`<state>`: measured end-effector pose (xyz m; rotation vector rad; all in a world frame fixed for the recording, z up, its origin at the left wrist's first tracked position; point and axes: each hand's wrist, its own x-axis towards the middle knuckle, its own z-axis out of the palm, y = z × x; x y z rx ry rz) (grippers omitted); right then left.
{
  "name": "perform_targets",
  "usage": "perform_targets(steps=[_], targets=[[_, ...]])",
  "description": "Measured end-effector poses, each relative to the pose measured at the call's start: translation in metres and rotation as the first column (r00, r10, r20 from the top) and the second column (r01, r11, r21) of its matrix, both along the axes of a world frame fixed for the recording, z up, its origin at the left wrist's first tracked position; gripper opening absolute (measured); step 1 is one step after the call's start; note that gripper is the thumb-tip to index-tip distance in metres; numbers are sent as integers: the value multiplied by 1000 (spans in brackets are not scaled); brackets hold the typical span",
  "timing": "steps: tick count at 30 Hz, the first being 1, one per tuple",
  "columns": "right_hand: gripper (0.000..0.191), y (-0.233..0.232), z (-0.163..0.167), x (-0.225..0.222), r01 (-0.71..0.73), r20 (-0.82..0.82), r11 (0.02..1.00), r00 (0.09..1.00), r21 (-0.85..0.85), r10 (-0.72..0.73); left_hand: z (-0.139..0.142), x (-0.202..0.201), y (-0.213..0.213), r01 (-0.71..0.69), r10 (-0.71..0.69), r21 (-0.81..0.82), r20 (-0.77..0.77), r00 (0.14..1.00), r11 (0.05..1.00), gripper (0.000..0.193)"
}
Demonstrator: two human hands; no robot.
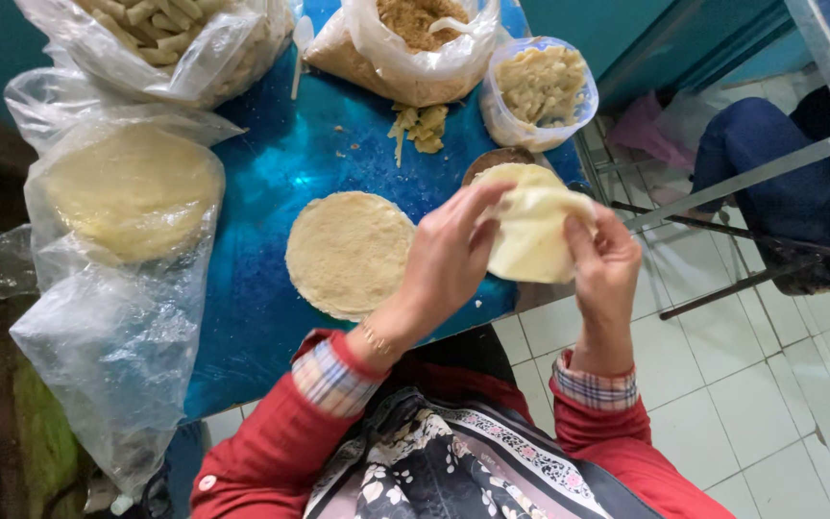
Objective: The person sits at a blue table and handles thin round pastry wrappers, peeling individual sheets apart by hand and stacking them into piles on the table. They repeatedly lift, stretch, and fold the sheets, building up stacks of wrappers next to a bag of brown filling.
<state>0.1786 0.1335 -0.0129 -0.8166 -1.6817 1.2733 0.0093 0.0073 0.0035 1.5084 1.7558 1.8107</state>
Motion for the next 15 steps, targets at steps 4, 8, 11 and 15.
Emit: perform_targets(steps=[4, 8, 11, 15], targets=[[27, 20, 0, -10, 80, 289, 952, 942, 296, -169, -7, -15, 50, -8, 6, -65, -33, 999, 998, 53], [38, 26, -9, -7, 16, 296, 929, 946, 369, -134, -31, -18, 55, 21, -12, -163, 55, 998, 986, 57], [50, 24, -13, 1, 13, 179, 996, 983, 84, -27, -42, -23, 51, 55, -44, -93, 109, 993, 994, 57], [59, 13, -10, 15, -70, 54, 995, 996, -72, 74, -39, -12, 35, 28, -12, -67, 226, 974, 997, 62]])
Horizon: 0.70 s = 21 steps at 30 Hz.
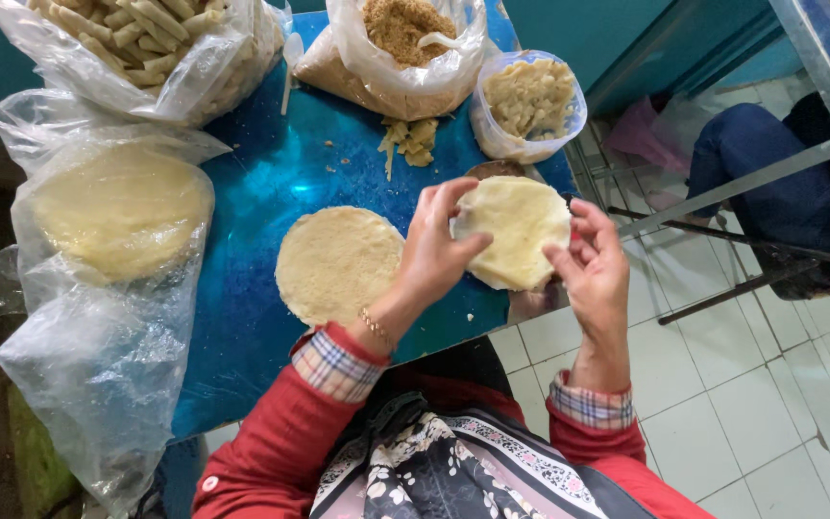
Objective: The person sits at a blue table and handles thin round pastry wrappers, peeling individual sheets apart by hand and stacking them into piles on the table. They repeatedly lift, stretch, and fold the sheets, building up stacks of wrappers next to a bag of brown filling.
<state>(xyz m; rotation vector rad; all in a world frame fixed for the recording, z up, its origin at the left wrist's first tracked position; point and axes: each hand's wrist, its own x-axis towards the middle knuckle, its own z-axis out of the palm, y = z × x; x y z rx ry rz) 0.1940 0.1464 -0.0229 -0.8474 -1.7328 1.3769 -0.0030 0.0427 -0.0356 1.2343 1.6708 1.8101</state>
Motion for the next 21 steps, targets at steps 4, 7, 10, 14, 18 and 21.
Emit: perform_targets(steps=[4, 7, 10, 14, 18, 21], targets=[[56, -16, -5, 7, -29, -47, 999, 998, -19, 28, 7, 21, -23, -28, 42, -121, 107, 993, 992, 59], [44, -14, -9, 5, 6, -37, 1000, 999, 17, -6, 12, 32, -24, -52, 71, -110, 179, 981, 993, 54], [35, -7, -6, 5, 72, -114, 996, 990, -50, -78, 15, 39, -21, -88, 97, -50, 202, 975, 995, 48], [24, 10, 10, -12, 98, -116, 990, 987, -103, -110, 24, 25, -4, -164, 163, 20, 47, 986, 986, 46], [22, 25, 38, -25, 77, -242, 997, 967, -25, -80, 38, 4, 21, -62, 45, 70, 228, 973, 996, 45], [21, 25, 49, -22, 105, -269, 993, 959, 52, -87, 44, 2, 24, 11, -39, 129, 213, 976, 992, 46]])
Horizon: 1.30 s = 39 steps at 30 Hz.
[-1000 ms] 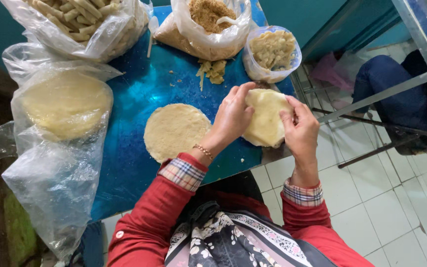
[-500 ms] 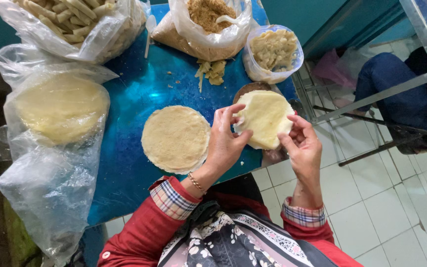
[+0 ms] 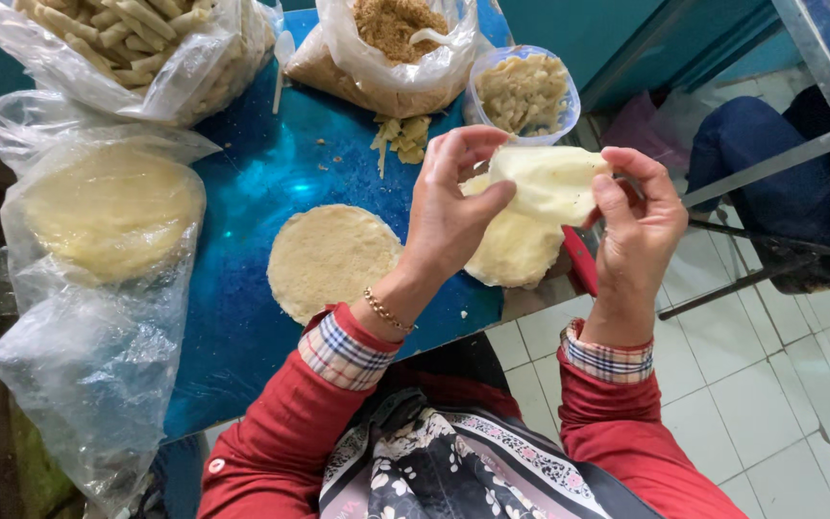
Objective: The person sits at a blue table and handles thin round pastry wrappers, peeling individual sheets apart by hand and stacking them into piles on the table. They repeatedly lift, stretch, and fold the sheets, building up stacks of wrappers next to a bag of brown filling.
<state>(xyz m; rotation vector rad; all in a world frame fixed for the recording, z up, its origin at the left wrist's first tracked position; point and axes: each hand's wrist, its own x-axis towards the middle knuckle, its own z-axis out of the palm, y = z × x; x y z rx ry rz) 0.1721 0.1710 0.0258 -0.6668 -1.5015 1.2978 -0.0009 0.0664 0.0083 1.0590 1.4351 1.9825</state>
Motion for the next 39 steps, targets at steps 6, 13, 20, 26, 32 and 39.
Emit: perform_targets(steps=[6, 13, 20, 26, 32, 39], targets=[[25, -29, -31, 22, -36, 317, 993, 946, -109, 69, -21, 11, -27, -38, 17, -126, -166, 986, 991, 50], [31, -39, -53, 33, -41, 376, 996, 924, -74, 66, -31, 19, -42, -52, 8, -233, -187, 982, 971, 50], [33, -40, -58, 32, 34, 310, 994, 951, -99, -2, -29, 21, -54, -104, 48, -267, -211, 976, 958, 44], [28, -27, -73, 39, 47, 259, 989, 966, -142, -9, -33, 25, -60, -93, 41, -265, -195, 980, 960, 45], [23, -22, -67, 37, 99, 402, 989, 906, 108, -134, -33, 32, -68, -181, 42, -142, -665, 745, 973, 39], [21, -42, -38, 22, -33, 493, 831, 818, 555, -296, -36, 33, -67, -387, 32, -170, -886, 463, 906, 35]])
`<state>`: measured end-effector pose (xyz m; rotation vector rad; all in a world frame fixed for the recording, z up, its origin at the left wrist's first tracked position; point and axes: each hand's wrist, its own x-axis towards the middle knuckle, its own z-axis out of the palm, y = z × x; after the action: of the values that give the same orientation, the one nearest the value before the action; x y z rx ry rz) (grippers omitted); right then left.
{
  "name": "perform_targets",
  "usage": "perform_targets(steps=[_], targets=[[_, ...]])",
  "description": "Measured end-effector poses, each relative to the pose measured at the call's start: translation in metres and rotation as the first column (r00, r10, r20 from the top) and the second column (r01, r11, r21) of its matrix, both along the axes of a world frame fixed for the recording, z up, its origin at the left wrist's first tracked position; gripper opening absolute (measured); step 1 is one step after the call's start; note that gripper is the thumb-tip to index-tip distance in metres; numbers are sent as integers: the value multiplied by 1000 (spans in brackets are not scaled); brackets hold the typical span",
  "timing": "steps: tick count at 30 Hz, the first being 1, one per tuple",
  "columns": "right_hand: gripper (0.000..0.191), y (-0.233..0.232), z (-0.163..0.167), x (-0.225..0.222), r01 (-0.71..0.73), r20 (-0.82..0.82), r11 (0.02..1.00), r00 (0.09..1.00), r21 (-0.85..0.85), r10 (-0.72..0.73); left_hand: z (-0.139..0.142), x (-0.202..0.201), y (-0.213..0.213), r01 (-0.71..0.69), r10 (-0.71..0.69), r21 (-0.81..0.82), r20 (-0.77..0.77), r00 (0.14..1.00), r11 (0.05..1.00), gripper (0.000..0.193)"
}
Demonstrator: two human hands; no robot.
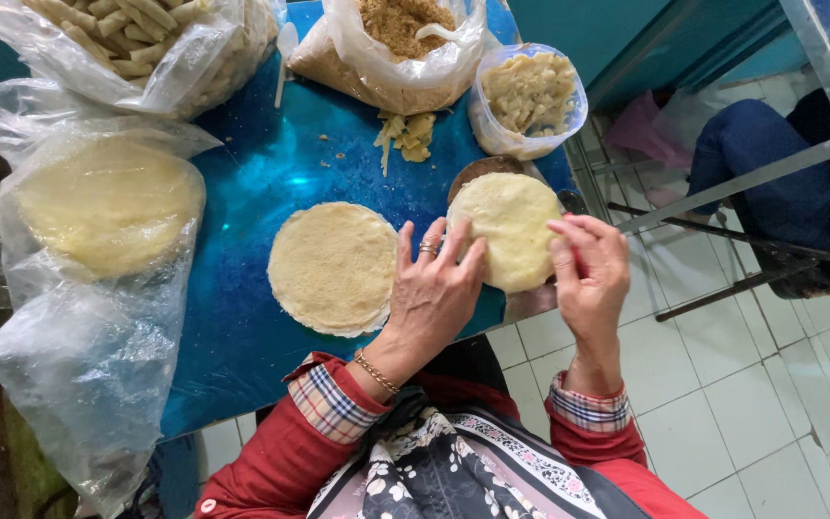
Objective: The person sits at a blue table and handles thin round pastry wrappers, peeling individual sheets apart by hand and stacking them into piles on the table. They repeatedly lift, stretch, and fold the sheets, building up stacks of wrappers next to a bag of brown filling.
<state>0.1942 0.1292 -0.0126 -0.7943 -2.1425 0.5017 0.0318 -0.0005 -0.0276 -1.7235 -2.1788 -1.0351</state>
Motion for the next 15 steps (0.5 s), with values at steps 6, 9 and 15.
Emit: perform_targets(steps=[6, 9, 15], targets=[[28, -1, 8, -20, -123, 291, 956, 956, 265, 42, 6, 0, -2, -72, 72, -5, -18, 997, 997, 36], [30, -2, 11, -23, -108, 323, 941, 946, 320, -1, 14, -1, -8, -90, 90, -14, 7, 996, 996, 39], [28, -29, 18, -30, -171, 137, 952, 981, 254, 139, 24, -35, -83, -210, 205, 10, 177, 963, 978, 31]])
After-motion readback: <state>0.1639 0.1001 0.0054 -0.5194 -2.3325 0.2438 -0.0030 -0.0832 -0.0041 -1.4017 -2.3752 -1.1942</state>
